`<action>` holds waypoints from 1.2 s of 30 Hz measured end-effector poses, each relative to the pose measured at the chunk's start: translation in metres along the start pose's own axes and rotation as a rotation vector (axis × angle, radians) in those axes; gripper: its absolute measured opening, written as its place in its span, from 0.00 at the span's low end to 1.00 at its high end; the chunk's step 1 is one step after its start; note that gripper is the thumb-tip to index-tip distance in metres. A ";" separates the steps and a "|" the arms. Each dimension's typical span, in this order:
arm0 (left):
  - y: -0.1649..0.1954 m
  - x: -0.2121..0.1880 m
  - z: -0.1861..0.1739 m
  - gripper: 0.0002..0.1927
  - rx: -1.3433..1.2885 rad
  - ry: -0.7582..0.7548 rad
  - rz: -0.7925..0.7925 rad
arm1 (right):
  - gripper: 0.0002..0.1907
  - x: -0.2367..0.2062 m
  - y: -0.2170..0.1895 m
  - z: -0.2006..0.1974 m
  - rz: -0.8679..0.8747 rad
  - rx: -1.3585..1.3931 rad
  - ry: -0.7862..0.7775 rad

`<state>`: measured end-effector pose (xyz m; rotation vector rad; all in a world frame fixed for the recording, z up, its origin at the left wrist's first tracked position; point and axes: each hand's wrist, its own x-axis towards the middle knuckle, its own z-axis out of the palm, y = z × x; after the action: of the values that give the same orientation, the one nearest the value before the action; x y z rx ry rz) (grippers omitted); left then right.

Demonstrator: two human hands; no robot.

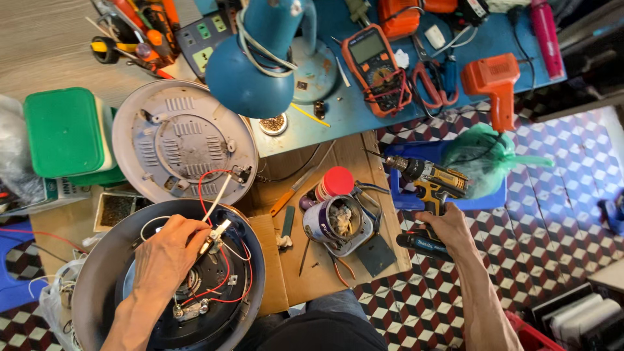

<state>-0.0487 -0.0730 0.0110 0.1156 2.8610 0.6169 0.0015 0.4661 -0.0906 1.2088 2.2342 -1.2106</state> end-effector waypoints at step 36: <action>-0.074 0.005 0.028 0.09 -0.284 -0.001 0.252 | 0.11 -0.254 -0.187 0.125 -0.374 0.088 -0.430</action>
<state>-0.0497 -0.1282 -0.0458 0.4330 2.7431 1.0623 -0.0123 0.1793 0.0912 0.4934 2.1406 -1.5460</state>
